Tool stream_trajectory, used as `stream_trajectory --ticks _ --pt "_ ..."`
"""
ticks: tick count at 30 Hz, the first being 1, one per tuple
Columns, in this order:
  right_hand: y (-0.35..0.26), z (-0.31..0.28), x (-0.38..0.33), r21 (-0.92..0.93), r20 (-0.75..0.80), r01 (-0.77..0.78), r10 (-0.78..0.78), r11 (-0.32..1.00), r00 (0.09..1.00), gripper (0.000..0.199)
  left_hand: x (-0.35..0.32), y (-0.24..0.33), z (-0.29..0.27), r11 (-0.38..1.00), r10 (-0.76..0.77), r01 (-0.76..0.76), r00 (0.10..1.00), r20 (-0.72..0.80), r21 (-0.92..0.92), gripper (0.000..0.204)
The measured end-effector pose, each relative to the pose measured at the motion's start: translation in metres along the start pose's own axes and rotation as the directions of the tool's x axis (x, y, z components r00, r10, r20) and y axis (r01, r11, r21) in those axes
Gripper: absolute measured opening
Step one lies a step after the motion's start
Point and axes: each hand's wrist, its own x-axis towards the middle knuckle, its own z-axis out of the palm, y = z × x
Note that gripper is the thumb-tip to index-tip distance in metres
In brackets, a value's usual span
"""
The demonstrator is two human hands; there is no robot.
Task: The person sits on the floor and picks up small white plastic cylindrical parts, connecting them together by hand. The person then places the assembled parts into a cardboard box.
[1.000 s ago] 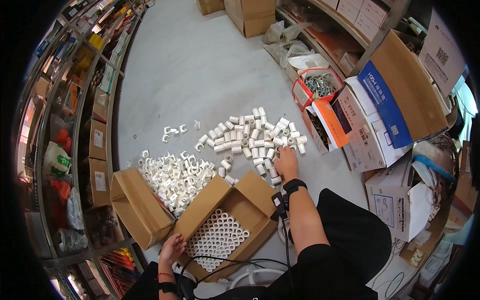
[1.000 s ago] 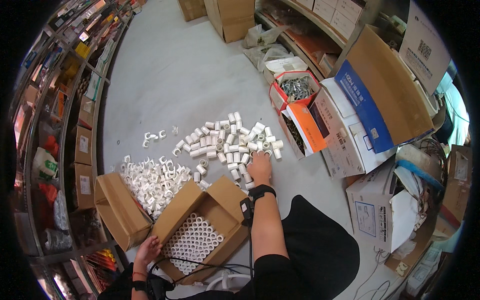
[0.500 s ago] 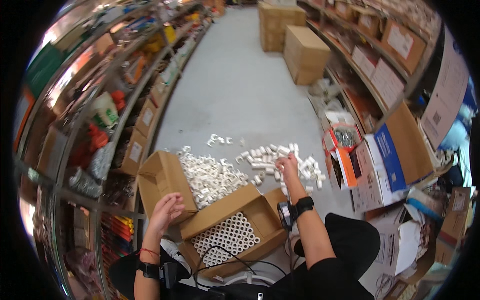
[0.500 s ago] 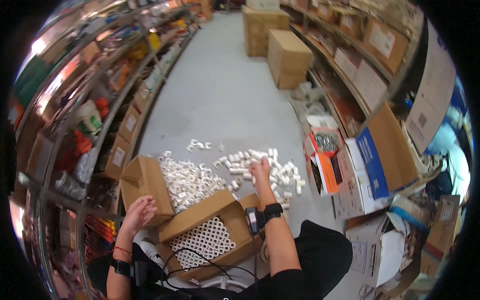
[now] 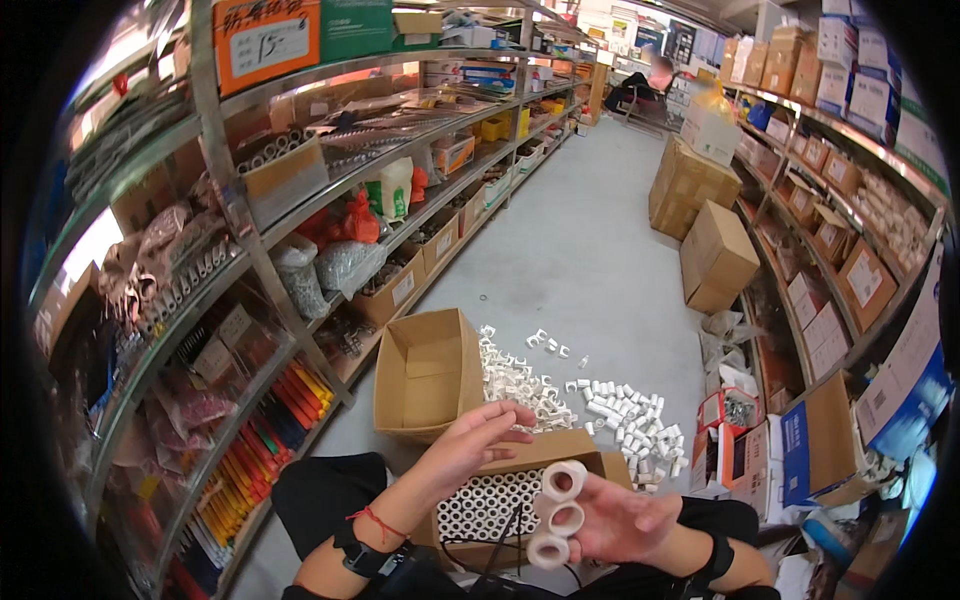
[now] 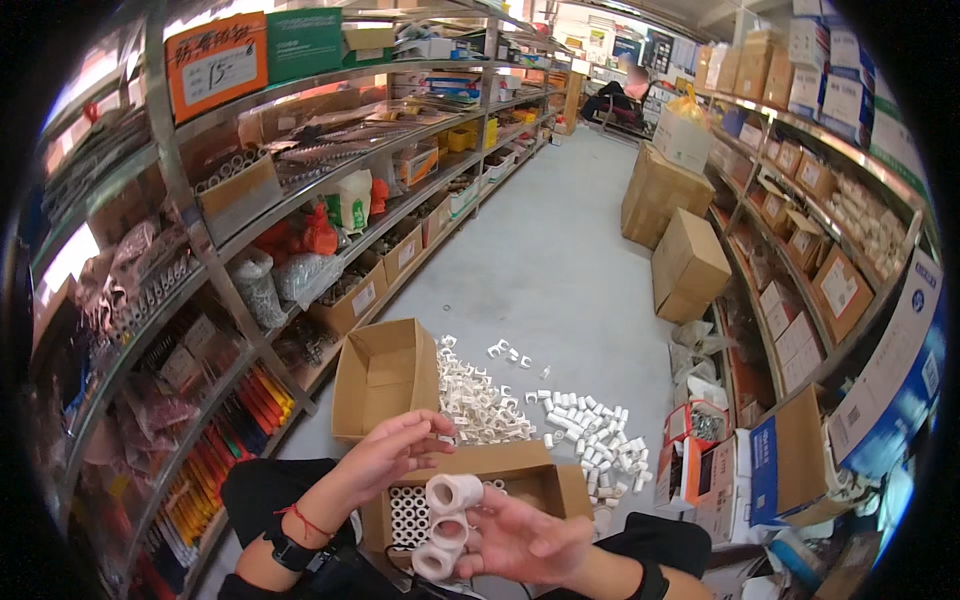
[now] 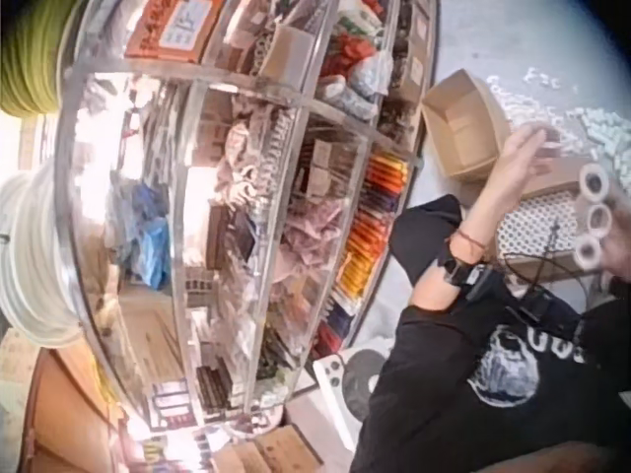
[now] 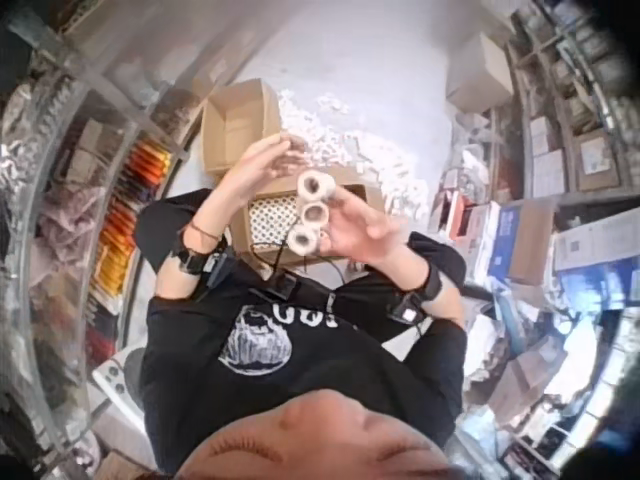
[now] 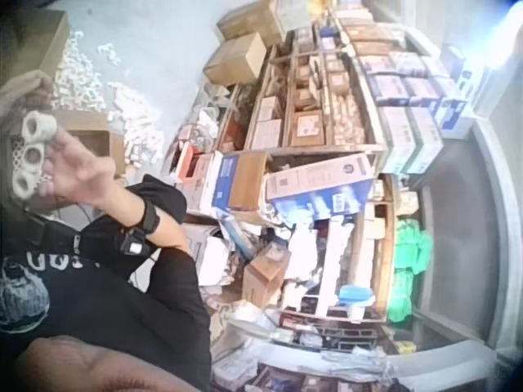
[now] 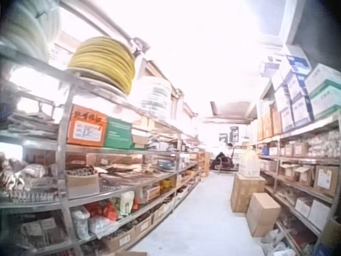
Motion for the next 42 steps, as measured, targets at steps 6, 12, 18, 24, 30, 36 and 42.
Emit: stream_trajectory --ticks 6,12,18,24,30,36,42 --pt "0.010 0.011 -0.006 -0.089 0.051 0.049 -0.044 0.995 0.998 0.097 -0.014 -0.020 -0.005 0.974 -0.112 0.108 0.994 -0.006 -0.199 0.027" --pt "0.012 0.001 0.007 -0.037 0.194 0.030 -0.022 0.999 0.981 0.095 -0.025 -0.023 -0.021 0.952 -0.147 0.128 0.988 -0.046 -0.276 0.029" --pt "0.012 -0.034 -0.010 -0.105 -0.103 0.085 -0.096 0.991 0.990 0.095 -0.017 -0.026 -0.014 0.918 -0.155 0.208 0.972 0.176 -0.339 0.040" --pt "-0.008 -0.037 0.023 -0.217 -0.239 0.094 -0.146 0.972 0.960 0.092 -0.012 -0.024 -0.002 0.916 -0.235 0.243 0.970 0.062 -0.319 0.045" --pt "-0.010 -0.041 0.026 -0.253 -0.314 0.158 -0.235 0.954 0.920 0.094 0.007 -0.022 0.018 0.975 -0.152 0.145 0.988 -0.025 -0.167 0.036" --pt "-0.011 -0.043 0.021 -0.396 -0.371 0.151 -0.308 0.906 0.876 0.093 0.025 -0.032 0.021 0.987 -0.109 0.107 0.994 -0.011 -0.118 0.034" --pt "-0.013 -0.049 0.010 -0.461 -0.363 0.122 -0.312 0.879 0.878 0.082 0.030 -0.034 0.030 0.992 0.013 -0.024 0.996 -0.088 -0.127 0.032"
